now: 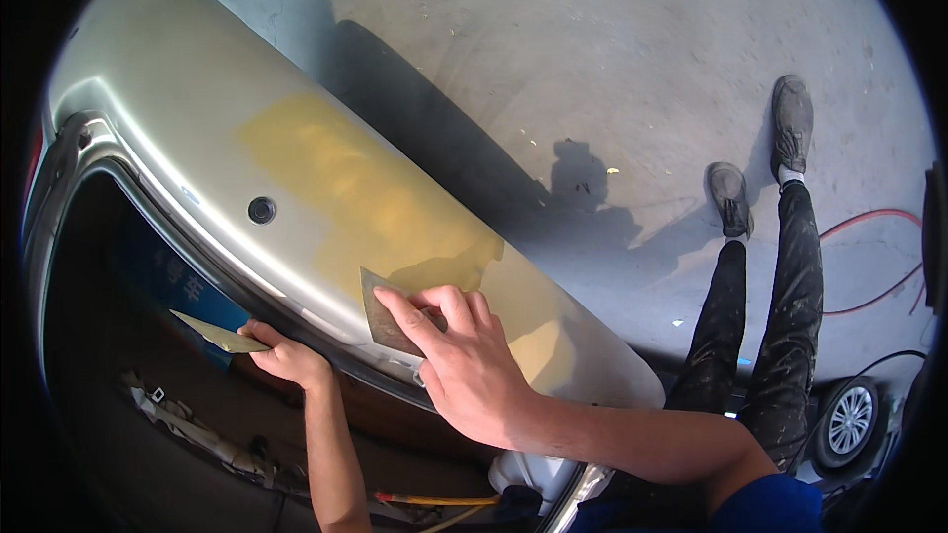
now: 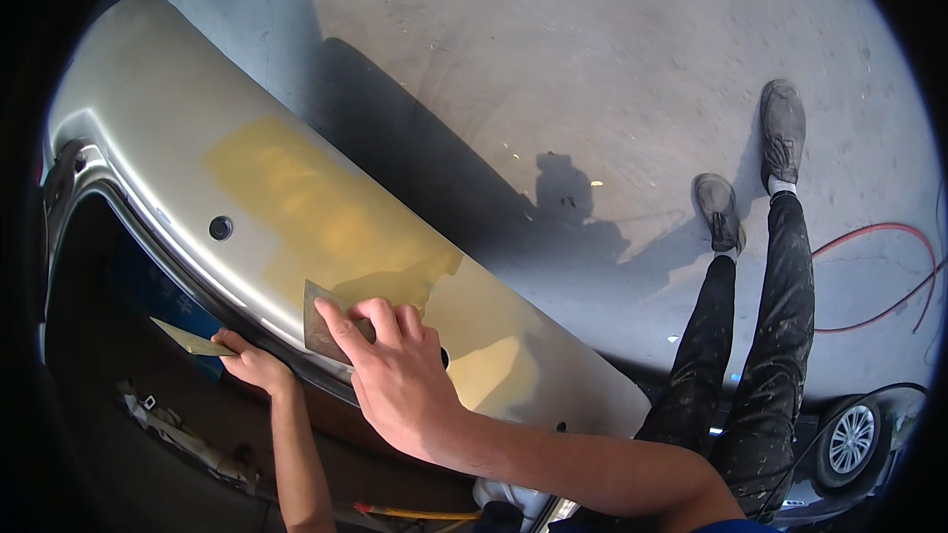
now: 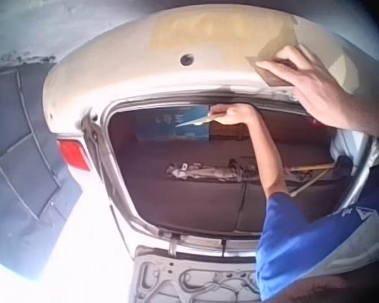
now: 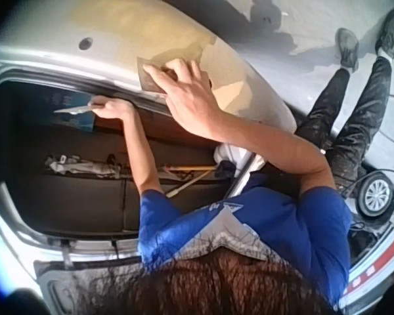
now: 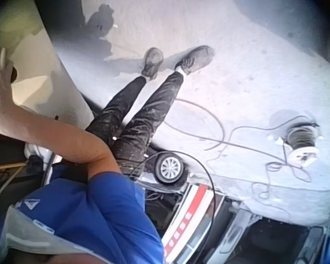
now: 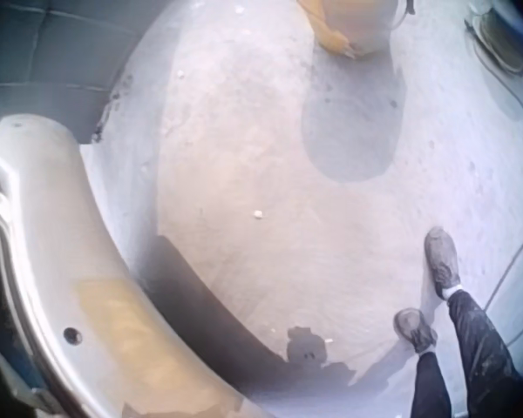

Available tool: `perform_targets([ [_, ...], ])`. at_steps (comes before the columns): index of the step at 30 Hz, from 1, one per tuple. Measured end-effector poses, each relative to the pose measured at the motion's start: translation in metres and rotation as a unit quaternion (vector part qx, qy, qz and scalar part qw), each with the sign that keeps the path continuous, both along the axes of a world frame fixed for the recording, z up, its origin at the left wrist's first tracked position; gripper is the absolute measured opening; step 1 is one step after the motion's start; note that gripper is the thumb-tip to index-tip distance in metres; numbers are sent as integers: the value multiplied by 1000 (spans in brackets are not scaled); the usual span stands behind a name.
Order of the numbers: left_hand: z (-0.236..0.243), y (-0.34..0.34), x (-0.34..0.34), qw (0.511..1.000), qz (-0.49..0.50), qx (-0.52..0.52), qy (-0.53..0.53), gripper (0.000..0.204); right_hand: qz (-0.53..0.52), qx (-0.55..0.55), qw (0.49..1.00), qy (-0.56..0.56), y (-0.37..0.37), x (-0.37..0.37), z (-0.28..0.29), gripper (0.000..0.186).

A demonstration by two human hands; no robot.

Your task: The person mixes body filler on a metal scraper and applies it to the rear bumper of a silver car. They spread the filler evenly across the surface using the scraper, then scrape off excess material to smooth the application.

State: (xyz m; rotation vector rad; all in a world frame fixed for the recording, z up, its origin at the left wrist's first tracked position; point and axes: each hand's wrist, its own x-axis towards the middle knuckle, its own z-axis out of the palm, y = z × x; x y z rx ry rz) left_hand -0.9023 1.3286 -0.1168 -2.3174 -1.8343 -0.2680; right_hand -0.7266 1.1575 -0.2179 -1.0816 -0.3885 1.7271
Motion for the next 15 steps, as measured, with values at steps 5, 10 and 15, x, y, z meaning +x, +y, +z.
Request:
perform_targets([
  [5,1,1,-2,998,-18,21,54,28,-26,6,992,-121,-5,-9,37,74],
  [10,2,1,1,999,-17,-3,38,28,-48,72,996,17,-24,10,27,62],
  [15,7,3,-9,1000,-6,-11,7,30,-26,-59,981,181,-35,-16,-114,43],
])
